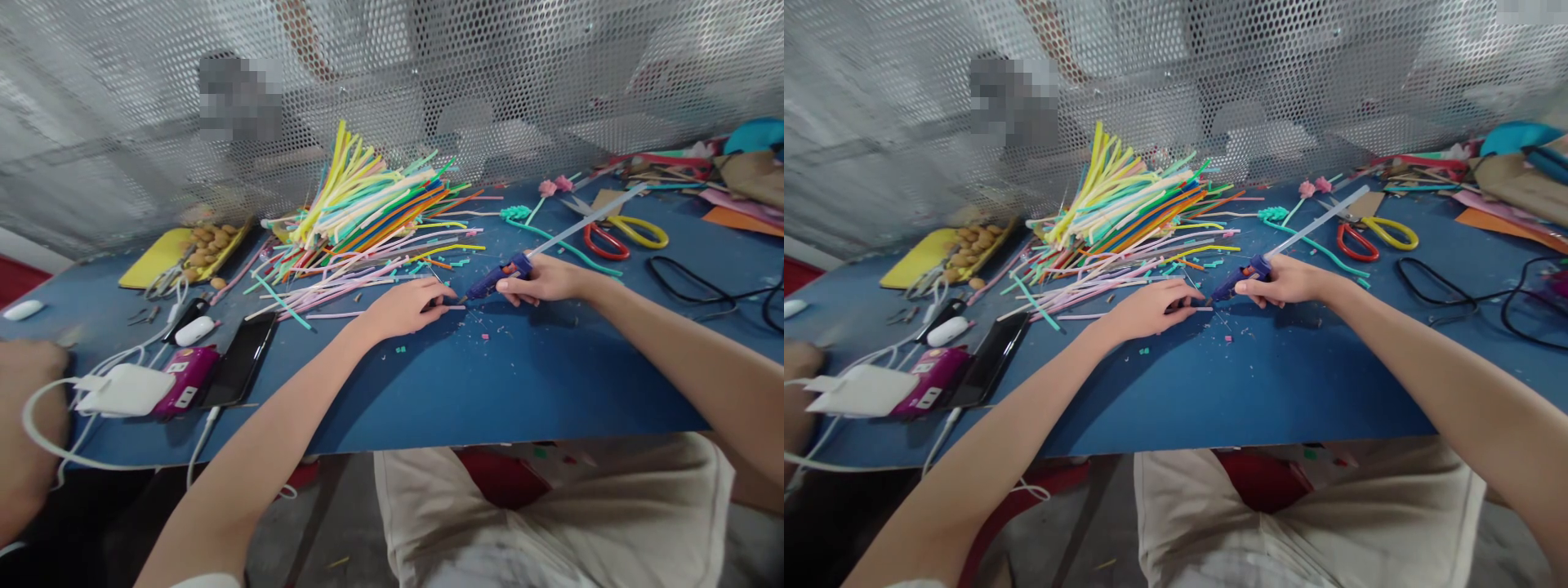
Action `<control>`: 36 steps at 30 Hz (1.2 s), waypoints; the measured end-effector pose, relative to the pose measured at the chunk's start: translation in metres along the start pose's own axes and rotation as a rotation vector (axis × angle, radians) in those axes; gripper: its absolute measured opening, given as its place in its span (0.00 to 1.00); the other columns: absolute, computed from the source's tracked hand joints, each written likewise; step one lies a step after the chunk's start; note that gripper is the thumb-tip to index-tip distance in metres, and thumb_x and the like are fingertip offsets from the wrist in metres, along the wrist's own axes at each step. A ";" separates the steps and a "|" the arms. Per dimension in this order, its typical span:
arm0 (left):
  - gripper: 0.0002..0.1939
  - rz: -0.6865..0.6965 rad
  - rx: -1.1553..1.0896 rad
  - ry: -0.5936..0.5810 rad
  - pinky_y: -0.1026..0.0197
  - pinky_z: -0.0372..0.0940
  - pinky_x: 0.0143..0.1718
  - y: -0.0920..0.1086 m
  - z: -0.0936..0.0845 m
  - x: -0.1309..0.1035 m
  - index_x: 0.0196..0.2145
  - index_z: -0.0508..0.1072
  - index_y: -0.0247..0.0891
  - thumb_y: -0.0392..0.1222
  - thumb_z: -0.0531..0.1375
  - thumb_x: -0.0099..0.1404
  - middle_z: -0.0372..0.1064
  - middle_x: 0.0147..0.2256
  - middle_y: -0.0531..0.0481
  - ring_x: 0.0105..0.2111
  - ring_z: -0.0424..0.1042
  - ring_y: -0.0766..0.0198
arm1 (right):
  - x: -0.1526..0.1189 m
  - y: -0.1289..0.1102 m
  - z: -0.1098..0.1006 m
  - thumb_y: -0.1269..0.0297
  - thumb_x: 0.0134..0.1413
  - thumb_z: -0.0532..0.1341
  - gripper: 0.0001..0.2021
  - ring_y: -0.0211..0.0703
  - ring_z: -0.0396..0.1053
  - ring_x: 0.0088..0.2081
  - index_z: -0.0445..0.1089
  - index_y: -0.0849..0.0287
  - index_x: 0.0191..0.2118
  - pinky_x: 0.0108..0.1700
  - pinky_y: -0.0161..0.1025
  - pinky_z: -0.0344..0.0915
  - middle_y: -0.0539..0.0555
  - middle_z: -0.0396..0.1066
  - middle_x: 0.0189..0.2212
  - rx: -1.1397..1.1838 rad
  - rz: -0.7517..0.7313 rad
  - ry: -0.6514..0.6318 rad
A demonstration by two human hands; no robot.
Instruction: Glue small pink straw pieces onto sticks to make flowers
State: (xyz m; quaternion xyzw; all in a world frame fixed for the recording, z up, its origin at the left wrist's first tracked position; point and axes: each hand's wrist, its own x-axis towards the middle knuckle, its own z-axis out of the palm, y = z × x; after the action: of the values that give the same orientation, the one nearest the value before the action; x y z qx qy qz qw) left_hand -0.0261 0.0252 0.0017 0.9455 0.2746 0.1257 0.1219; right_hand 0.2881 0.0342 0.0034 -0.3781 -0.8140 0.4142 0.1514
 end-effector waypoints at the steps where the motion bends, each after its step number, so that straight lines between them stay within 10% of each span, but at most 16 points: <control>1: 0.15 -0.001 -0.002 0.002 0.60 0.67 0.43 0.000 0.000 0.000 0.54 0.73 0.40 0.44 0.54 0.76 0.71 0.40 0.48 0.39 0.72 0.62 | 0.000 0.000 0.000 0.39 0.62 0.60 0.27 0.33 0.62 0.18 0.70 0.60 0.25 0.21 0.33 0.60 0.51 0.69 0.20 -0.002 0.007 0.005; 18: 0.14 -0.033 0.144 0.183 0.57 0.70 0.51 -0.003 0.007 0.006 0.52 0.76 0.42 0.45 0.53 0.77 0.74 0.51 0.47 0.52 0.73 0.59 | -0.001 0.002 -0.005 0.39 0.64 0.58 0.28 0.32 0.62 0.18 0.70 0.60 0.25 0.21 0.33 0.60 0.51 0.69 0.20 0.039 -0.029 -0.037; 36: 0.15 0.058 0.181 0.123 0.54 0.68 0.54 -0.010 0.009 0.007 0.51 0.79 0.44 0.46 0.54 0.77 0.75 0.49 0.47 0.49 0.74 0.59 | 0.001 0.006 -0.007 0.39 0.63 0.60 0.28 0.33 0.62 0.18 0.69 0.60 0.24 0.19 0.32 0.61 0.50 0.67 0.17 0.014 0.024 -0.041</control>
State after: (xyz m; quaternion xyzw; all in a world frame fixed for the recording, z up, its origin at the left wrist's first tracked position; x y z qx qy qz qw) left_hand -0.0222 0.0361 -0.0081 0.9507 0.2642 0.1615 0.0154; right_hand 0.2944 0.0406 0.0032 -0.3784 -0.8093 0.4293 0.1326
